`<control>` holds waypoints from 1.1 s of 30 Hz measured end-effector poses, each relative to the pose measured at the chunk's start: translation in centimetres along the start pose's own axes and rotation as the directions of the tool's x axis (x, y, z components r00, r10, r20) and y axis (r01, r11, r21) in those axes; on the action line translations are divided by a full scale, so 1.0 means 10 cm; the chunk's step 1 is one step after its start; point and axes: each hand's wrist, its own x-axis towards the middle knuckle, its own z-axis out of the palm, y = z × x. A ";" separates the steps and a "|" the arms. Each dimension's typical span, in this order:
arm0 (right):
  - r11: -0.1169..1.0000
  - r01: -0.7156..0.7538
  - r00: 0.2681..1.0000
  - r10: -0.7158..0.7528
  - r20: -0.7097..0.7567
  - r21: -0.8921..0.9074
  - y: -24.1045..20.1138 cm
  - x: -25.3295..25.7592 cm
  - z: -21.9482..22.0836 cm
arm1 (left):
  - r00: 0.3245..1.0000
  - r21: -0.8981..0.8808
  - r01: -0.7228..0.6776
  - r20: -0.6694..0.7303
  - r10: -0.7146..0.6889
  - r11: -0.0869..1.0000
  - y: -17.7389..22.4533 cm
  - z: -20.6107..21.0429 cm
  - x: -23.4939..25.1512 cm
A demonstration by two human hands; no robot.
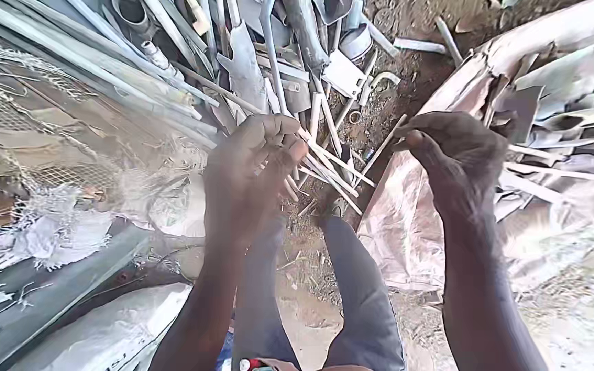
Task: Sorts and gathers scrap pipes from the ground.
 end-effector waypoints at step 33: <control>0.486 -0.847 0.383 0.839 0.386 -0.216 5.08 0.17 1.36 | 0.528 -0.166 0.845 0.116 -0.841 0.508 -5.15 2.58 0.18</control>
